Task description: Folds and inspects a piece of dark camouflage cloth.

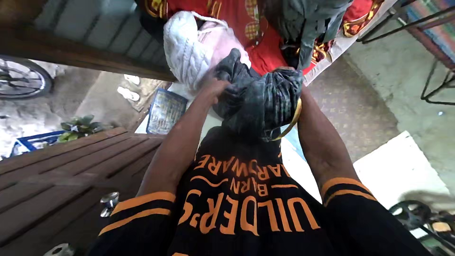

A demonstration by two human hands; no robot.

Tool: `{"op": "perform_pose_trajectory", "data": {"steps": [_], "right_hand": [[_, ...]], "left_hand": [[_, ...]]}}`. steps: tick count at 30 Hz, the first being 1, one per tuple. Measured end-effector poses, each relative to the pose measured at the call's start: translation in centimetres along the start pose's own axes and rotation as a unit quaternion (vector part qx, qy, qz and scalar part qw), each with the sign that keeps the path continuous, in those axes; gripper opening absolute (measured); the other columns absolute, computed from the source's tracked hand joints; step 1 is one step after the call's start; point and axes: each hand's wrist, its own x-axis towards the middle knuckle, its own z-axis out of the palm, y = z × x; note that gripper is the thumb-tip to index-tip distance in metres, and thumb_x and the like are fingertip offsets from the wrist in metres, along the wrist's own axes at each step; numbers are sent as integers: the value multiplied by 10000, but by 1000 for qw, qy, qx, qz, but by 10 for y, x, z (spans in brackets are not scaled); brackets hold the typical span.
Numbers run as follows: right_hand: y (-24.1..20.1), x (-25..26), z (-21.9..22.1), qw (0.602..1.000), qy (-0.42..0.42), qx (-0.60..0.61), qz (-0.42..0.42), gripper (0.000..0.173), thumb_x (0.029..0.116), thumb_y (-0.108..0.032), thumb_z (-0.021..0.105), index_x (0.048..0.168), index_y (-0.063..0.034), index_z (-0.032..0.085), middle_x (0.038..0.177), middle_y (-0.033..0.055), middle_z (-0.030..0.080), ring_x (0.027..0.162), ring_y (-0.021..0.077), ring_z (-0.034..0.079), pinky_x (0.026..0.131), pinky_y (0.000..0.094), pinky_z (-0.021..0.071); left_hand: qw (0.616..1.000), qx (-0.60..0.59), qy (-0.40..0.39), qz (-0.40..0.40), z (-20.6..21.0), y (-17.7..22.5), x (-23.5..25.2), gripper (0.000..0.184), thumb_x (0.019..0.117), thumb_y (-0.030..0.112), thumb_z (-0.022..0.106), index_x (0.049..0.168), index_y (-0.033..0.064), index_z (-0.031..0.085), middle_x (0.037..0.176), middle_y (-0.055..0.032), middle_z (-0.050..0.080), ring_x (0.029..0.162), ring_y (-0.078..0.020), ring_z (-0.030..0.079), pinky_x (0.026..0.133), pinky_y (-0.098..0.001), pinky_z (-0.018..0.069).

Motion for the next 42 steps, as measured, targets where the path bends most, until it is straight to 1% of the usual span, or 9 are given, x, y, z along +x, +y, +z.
{"op": "perform_pose_trajectory", "data": {"steps": [5,8,11,16,19,26,31,36,42], "right_hand": [[46,-97,-40,962,100,238,89,763,1031,-713,186,1456,-175,518,1244,99,675,1049,246,679,867,476,565],[9,-159,-13,971,110,201,69,765,1015,-587,491,1634,-229,219,1460,151,546,1198,323,633,914,557,561],[-15,-139,61,982,185,10,15,1349,697,-652,830,1648,-60,78,1525,278,454,1293,436,563,1022,637,490],[25,-105,56,928,270,253,-44,565,854,-108,666,1403,-33,559,1216,132,691,1078,211,685,927,438,584],[47,-132,38,813,257,511,-107,204,990,-162,487,1150,-110,603,971,-5,699,904,91,688,815,347,605],[74,-125,62,664,155,697,-222,214,973,-248,469,1044,-162,651,936,-6,736,899,97,713,796,337,614],[67,-119,58,679,188,690,-163,272,1026,-265,373,1054,-158,622,923,-10,718,896,93,702,797,342,607],[45,-120,29,841,257,466,-96,260,1026,-202,429,1196,-94,593,989,6,693,920,105,687,838,361,599],[20,-91,1,929,208,234,-196,796,859,-238,720,1534,-10,364,1406,147,583,1232,169,619,1027,357,545]], "left_hand": [[999,-37,24,-4,5,-6,4,594,899,249,730,1406,12,530,1327,-213,607,1209,-335,607,987,-564,523],[999,-40,31,-2,9,9,-4,540,932,237,716,1381,-10,544,1340,-226,585,1221,-341,581,999,-563,495],[999,-25,21,2,18,13,-17,528,948,254,690,1380,-12,543,1374,-224,565,1254,-344,560,1008,-570,486],[996,-86,18,16,13,9,-1,474,961,249,659,1362,17,559,1278,-175,618,1121,-275,627,924,-482,551],[989,-146,7,-12,15,12,0,394,1017,276,590,1345,63,542,1045,-108,598,812,-189,604,714,-349,551],[987,-155,1,-28,28,21,1,466,1004,257,607,1410,67,481,1108,-138,593,865,-215,622,747,-364,565],[993,-119,8,-21,27,23,0,456,1002,256,608,1392,53,488,1090,-149,581,839,-226,615,734,-382,566],[1000,-24,15,10,21,28,-6,522,1002,301,628,1416,22,474,1225,-210,577,989,-294,625,824,-461,557],[995,64,47,58,21,29,-11,465,956,342,662,1248,-12,589,1093,-192,616,900,-287,618,771,-483,534]]}}
